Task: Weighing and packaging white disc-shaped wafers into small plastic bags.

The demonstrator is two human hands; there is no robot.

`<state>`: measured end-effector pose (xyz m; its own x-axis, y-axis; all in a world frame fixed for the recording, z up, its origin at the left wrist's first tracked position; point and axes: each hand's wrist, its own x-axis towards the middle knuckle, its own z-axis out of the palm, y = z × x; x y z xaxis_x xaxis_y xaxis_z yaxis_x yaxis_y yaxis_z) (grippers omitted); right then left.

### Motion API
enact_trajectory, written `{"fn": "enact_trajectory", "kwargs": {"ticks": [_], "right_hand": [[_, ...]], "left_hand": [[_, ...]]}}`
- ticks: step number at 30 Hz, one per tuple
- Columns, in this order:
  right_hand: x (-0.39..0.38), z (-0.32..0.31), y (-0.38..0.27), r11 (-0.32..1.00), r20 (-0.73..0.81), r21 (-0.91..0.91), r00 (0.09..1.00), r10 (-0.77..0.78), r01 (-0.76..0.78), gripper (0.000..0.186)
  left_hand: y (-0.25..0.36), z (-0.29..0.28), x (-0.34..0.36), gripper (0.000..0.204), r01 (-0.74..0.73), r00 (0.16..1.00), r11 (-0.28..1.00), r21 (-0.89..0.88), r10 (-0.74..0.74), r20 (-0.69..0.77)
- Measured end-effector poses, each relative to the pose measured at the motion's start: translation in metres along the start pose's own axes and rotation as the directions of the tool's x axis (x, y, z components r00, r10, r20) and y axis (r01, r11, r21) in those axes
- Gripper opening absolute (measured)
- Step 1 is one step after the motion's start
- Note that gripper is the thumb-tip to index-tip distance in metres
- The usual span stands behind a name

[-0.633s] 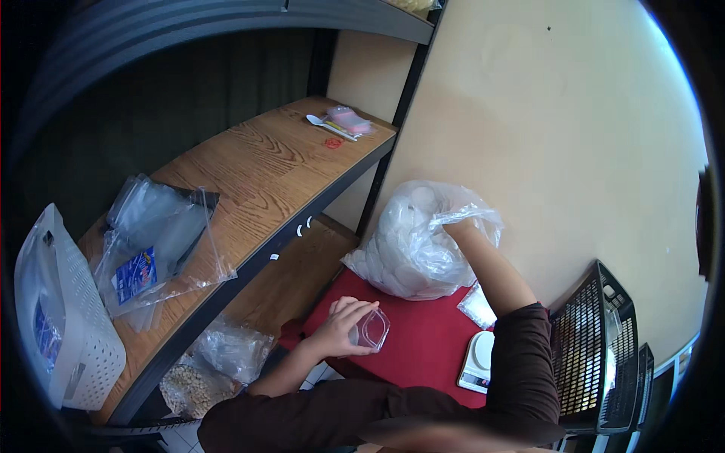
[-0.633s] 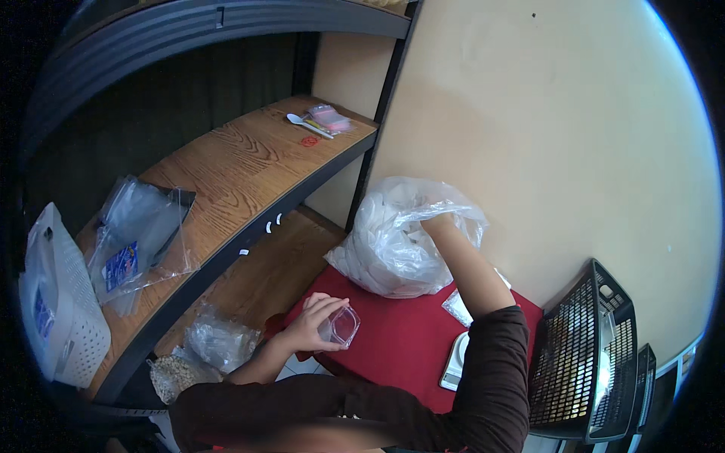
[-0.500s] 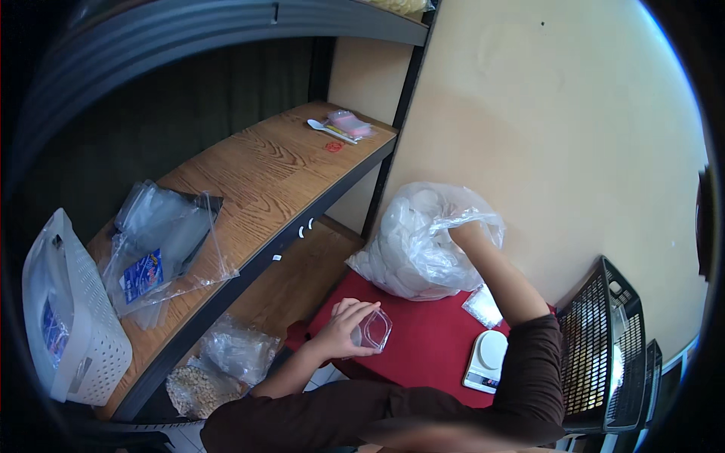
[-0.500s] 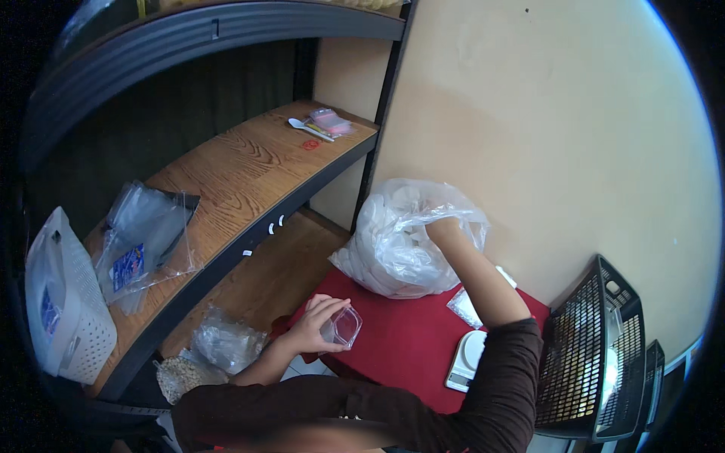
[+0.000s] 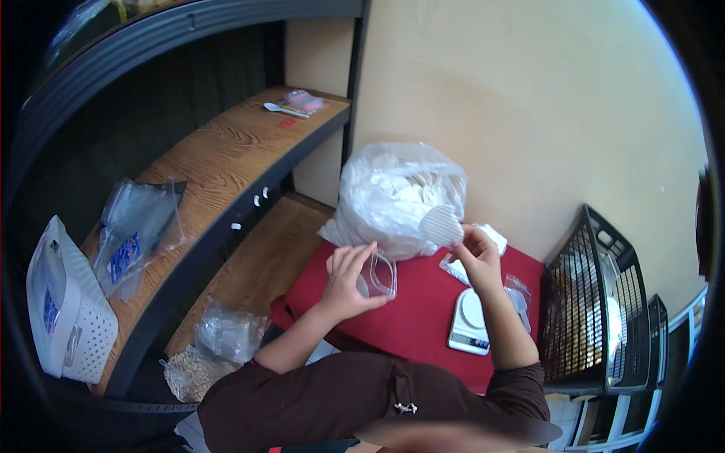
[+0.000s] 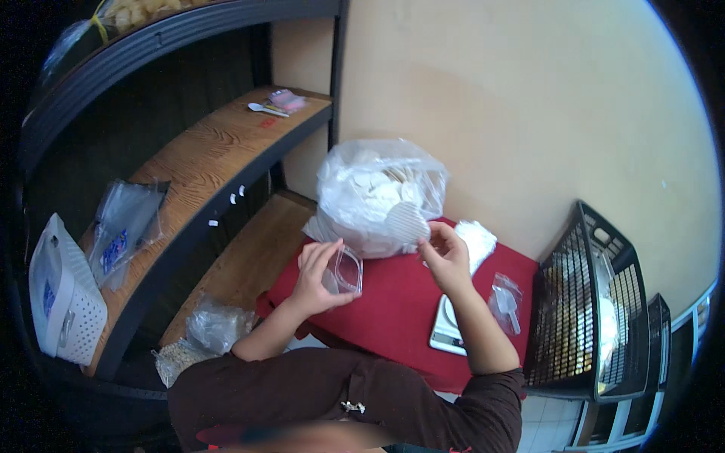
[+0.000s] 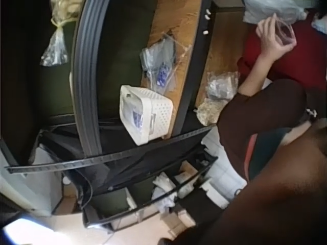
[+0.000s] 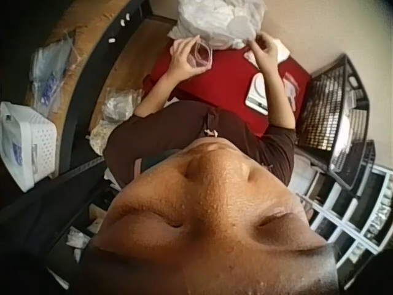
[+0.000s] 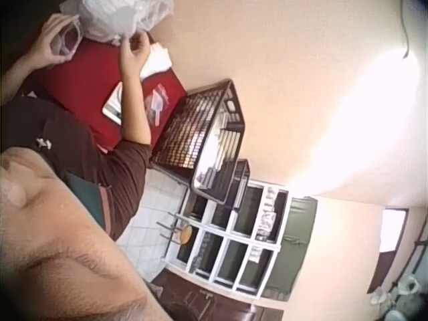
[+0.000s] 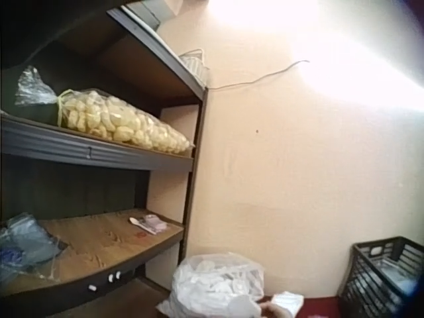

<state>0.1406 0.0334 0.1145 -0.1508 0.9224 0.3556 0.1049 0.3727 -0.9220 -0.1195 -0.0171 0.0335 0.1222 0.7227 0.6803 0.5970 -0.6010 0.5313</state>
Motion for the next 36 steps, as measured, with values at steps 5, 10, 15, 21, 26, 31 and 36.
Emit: {"fn": "enact_trajectory", "kwargs": {"ticks": [5, 10, 15, 21, 26, 31, 36], "right_hand": [[-0.057, -0.004, -0.008, 0.975, 0.049, 0.184, 0.992, 0.119, -0.126, 0.018], [-0.094, -0.027, -0.006, 0.983, -0.006, 0.107, 0.989, 0.15, -0.149, 0.022], [-0.119, -0.047, -0.014, 0.997, -0.06, -0.056, 0.997, 0.058, -0.061, 0.029], [-0.135, -0.069, -0.02, 0.951, -0.005, -0.307, 0.999, -0.05, 0.046, 0.032], [-0.139, -0.062, -0.028, 0.931, 0.03, -0.344, 0.992, -0.121, 0.124, 0.033], [-0.137, -0.048, -0.013, 0.84, -0.031, -0.489, 0.958, -0.287, 0.235, 0.031], [-0.132, -0.026, -0.013, 0.77, 0.044, -0.574, 0.949, -0.313, 0.28, 0.014]], "left_hand": [[0.031, 0.036, 0.016, 0.104, -0.028, 1.0, 1.0, 0.009, 0.028, -0.014], [0.058, 0.064, 0.019, 0.108, -0.098, 0.992, 0.995, -0.023, 0.099, 0.074], [0.079, 0.087, 0.017, 0.109, -0.154, 0.98, 0.987, -0.045, 0.159, 0.122], [0.099, 0.101, 0.013, 0.108, -0.235, 0.953, 0.971, -0.05, 0.241, 0.186], [0.111, 0.106, 0.005, 0.105, -0.244, 0.944, 0.962, -0.125, 0.265, 0.195], [0.112, 0.099, -0.002, 0.103, -0.224, 0.963, 0.973, -0.059, 0.231, 0.137], [0.1, 0.08, -0.012, 0.102, -0.19, 0.98, 0.981, 0.03, 0.188, 0.057]]}}
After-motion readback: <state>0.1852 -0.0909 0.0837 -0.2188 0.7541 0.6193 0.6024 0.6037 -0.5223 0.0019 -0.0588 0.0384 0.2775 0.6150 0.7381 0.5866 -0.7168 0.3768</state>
